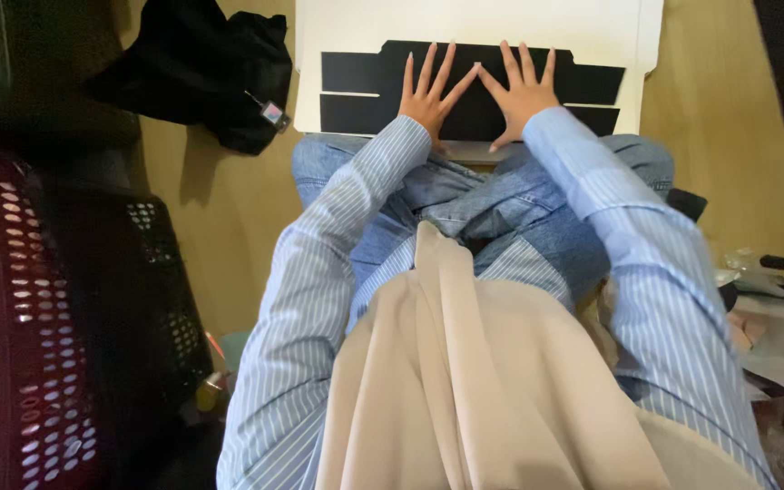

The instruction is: The person assembles a black and white cardboard box by folding and tucking flaps. They place a white insert inside, close the lid, and then reopen the box to continue folding the outer flaps.

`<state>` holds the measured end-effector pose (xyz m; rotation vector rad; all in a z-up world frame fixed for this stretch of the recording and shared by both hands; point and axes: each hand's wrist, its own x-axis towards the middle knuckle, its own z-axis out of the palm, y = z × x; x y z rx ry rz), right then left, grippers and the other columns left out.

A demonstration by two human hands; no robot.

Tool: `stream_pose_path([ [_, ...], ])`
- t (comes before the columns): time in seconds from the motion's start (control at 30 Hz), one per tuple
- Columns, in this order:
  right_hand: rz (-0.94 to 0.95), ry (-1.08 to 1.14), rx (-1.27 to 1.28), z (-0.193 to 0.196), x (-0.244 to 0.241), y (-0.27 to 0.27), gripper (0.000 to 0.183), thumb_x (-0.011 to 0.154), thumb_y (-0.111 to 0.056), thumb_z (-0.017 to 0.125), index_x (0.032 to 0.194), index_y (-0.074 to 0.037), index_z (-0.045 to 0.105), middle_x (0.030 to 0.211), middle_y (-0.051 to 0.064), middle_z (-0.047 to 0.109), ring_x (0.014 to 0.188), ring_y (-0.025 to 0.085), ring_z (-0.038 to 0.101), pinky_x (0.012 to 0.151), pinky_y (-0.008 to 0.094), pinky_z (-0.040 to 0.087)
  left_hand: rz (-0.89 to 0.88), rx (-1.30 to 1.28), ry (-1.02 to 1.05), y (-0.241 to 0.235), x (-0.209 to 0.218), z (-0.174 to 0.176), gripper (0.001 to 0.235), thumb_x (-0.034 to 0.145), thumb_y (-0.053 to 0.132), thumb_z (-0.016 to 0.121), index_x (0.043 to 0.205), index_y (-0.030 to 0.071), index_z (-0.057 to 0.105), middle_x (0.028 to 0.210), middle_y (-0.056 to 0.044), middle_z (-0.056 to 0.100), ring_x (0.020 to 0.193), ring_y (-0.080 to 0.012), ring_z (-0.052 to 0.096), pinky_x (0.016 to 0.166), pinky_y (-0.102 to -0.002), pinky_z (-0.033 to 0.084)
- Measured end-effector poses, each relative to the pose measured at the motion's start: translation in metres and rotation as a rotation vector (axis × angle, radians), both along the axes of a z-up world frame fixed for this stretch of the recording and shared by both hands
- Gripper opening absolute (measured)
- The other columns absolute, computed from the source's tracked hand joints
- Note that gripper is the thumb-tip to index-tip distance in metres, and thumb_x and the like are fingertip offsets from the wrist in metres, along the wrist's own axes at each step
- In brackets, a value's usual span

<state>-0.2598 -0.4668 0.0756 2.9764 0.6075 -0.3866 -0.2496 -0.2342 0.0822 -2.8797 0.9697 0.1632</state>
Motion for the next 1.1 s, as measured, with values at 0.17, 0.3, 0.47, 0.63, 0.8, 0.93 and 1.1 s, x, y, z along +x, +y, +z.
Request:
stream_pose_path([
  [0.17, -0.005, -0.138, 0.049, -0.018, -0.012, -0.003, 0.152, 0.047, -0.056, 0.096, 0.176, -0.033, 0.018, 0.178, 0.023, -0.006, 0.162, 0.048, -0.006, 0.114, 0.083, 0.0, 0.003, 0.051, -0.221, -0.007, 0.014, -0.038, 0.166, 0.042, 0.062, 0.098, 0.163, 0.045, -0.014, 0.17, -0.021, -0.015, 0.157, -0.0469, -0.009, 0.121, -0.076, 0.003],
  [0.3, -0.043, -0.092, 0.104, -0.025, -0.005, -0.014, 0.151, 0.046, -0.052, 0.097, 0.175, -0.037, 0.02, 0.18, 0.022, -0.006, 0.163, 0.048, -0.005, 0.116, 0.083, -0.001, 0.036, 0.166, 0.08, -0.012, 0.029, -0.037, 0.167, 0.039, 0.068, 0.095, 0.16, 0.049, -0.019, 0.171, -0.017, -0.018, 0.157, -0.0467, -0.012, 0.121, -0.079, 0.002],
  [0.47, 0.018, -0.144, -0.022, -0.042, 0.014, -0.026, 0.159, 0.043, -0.052, 0.099, 0.179, -0.04, 0.019, 0.179, 0.022, -0.004, 0.161, 0.048, -0.005, 0.112, 0.081, -0.004, -0.012, 0.145, -0.004, -0.013, 0.052, -0.049, 0.17, 0.038, 0.069, 0.096, 0.162, 0.05, -0.02, 0.169, -0.02, -0.018, 0.154, -0.0487, -0.013, 0.119, -0.08, 0.002],
  [0.63, -0.01, -0.069, 0.026, -0.063, 0.012, -0.021, 0.156, 0.044, -0.051, 0.099, 0.178, -0.039, 0.02, 0.181, 0.022, -0.004, 0.162, 0.049, -0.005, 0.113, 0.082, -0.004, -0.03, 0.173, 0.049, -0.014, 0.053, -0.09, 0.174, 0.034, 0.066, 0.097, 0.163, 0.052, -0.018, 0.17, -0.019, -0.018, 0.154, -0.0494, -0.012, 0.119, -0.08, 0.001],
  [0.8, 0.013, -0.083, -0.072, -0.073, 0.014, -0.017, 0.155, 0.042, -0.055, 0.099, 0.175, -0.039, 0.021, 0.178, 0.022, -0.002, 0.158, 0.049, -0.004, 0.11, 0.08, -0.005, -0.024, 0.106, 0.065, -0.014, 0.054, -0.108, 0.172, 0.036, 0.062, 0.099, 0.164, 0.051, -0.015, 0.17, -0.021, -0.015, 0.154, -0.0509, -0.011, 0.119, -0.079, 0.001],
  [0.93, 0.033, -0.048, -0.061, -0.082, 0.019, -0.017, 0.155, 0.043, -0.055, 0.099, 0.175, -0.036, 0.02, 0.177, 0.025, 0.004, 0.158, 0.051, -0.001, 0.115, 0.077, -0.005, -0.028, 0.103, 0.11, -0.013, 0.055, -0.111, 0.167, 0.04, 0.063, 0.099, 0.163, 0.048, -0.013, 0.171, -0.021, -0.011, 0.154, -0.0521, -0.008, 0.121, -0.076, 0.001],
  [1.1, 0.036, 0.0, 0.018, -0.086, 0.017, -0.018, 0.153, 0.048, -0.046, 0.1, 0.175, -0.035, 0.016, 0.175, 0.026, 0.013, 0.158, 0.052, 0.007, 0.123, 0.07, 0.003, -0.069, 0.065, 0.16, -0.005, 0.053, -0.114, 0.16, 0.049, 0.062, 0.097, 0.165, 0.041, -0.012, 0.172, -0.022, -0.003, 0.155, -0.0522, -0.003, 0.125, -0.067, 0.002],
])
